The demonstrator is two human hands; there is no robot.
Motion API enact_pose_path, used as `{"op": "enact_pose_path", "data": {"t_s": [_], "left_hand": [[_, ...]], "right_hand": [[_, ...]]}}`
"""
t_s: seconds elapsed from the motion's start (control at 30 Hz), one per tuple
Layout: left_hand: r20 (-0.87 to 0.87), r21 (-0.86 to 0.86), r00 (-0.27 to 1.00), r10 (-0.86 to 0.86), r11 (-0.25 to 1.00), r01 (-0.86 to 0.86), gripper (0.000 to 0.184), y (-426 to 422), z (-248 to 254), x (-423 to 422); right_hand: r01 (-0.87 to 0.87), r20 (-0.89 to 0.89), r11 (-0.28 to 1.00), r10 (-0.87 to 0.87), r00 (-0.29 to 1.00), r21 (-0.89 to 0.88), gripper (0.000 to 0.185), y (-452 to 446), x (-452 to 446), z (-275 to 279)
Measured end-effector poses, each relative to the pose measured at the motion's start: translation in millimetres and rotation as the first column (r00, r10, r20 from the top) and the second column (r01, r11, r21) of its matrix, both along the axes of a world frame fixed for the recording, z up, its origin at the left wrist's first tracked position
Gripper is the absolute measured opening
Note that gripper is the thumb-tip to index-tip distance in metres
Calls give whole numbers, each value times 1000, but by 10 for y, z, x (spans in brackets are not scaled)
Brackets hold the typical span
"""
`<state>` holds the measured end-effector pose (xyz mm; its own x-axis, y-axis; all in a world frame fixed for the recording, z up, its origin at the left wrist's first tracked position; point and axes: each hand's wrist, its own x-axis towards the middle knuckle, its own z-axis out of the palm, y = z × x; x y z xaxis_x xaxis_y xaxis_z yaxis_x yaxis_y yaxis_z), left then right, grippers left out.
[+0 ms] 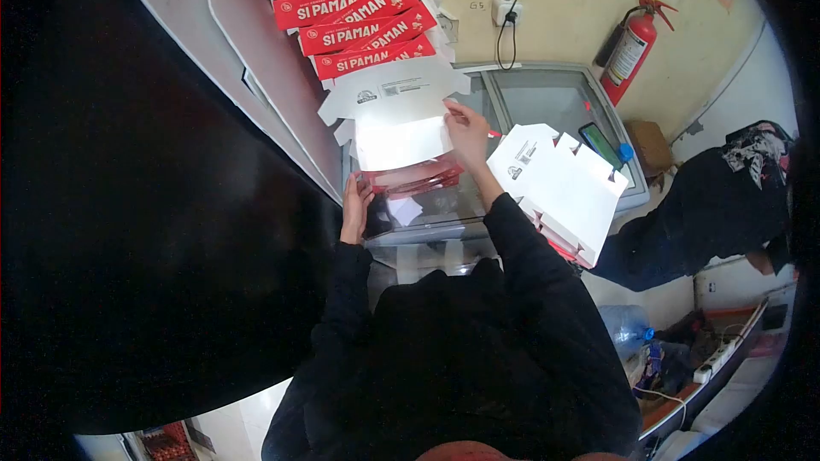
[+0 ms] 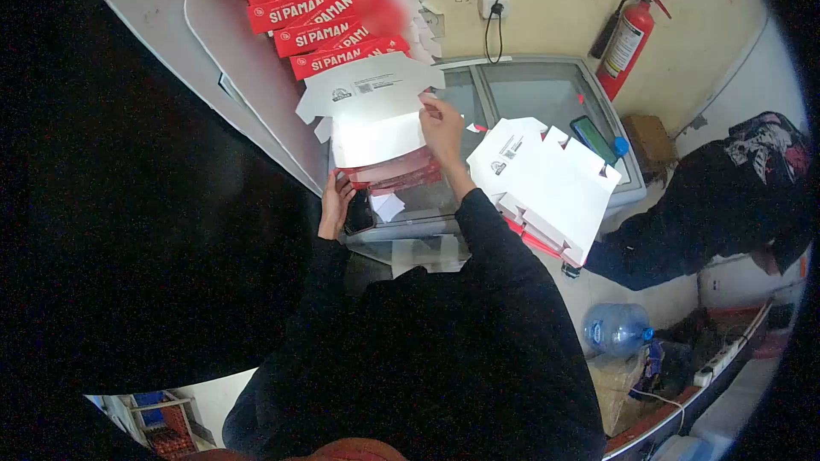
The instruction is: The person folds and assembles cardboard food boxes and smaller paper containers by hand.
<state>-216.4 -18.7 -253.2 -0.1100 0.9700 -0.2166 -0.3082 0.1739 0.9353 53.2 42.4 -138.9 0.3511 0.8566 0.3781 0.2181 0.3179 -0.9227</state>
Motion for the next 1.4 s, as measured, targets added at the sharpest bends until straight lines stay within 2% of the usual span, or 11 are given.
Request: {"op": "enact_pose_path", "data": {"t_s": [0.17,0.37,0.57,0.73,0.87,0.97,1.07,1.13,1.2,1.3,1.4], "left_hand": [[20,57,1000,6,998,-7,61,-24,118,73],[-96,75,995,33,997,-26,58,-5,274,260],[-198,208,971,-135,962,176,55,-12,399,408],[-395,146,918,-40,984,106,59,22,302,371],[-659,471,604,448,872,-133,52,-188,504,533],[-535,641,629,563,756,-132,38,-506,953,1137],[-659,653,725,203,632,417,28,-596,922,1929],[-796,472,564,-222,356,806,37,-650,872,2509],[-896,420,429,-112,101,902,49,-702,853,2982],[-972,213,215,-90,39,976,48,-572,149,3327],[-967,-124,-117,-227,20,992,45,-457,637,3376]], "right_hand": [[-13,110,994,1,994,107,21,5,43,-2],[248,128,965,-236,963,-90,32,-23,16,-472],[-128,37,961,141,989,-246,45,26,163,-807],[-158,-86,941,139,987,-299,46,-95,228,-761],[-12,20,981,16,1000,-195,43,-454,647,-575],[134,-108,974,-155,982,-184,39,-963,1179,-475],[341,-64,892,-375,925,-296,44,-1516,1938,-568],[546,50,800,-552,832,-248,34,-1807,2355,-575],[645,123,724,-637,761,-244,28,-2051,2606,-552],[583,196,736,-551,811,-344,25,-2426,2705,-364],[460,229,773,-399,888,-437,26,-2772,2727,-440]]}}
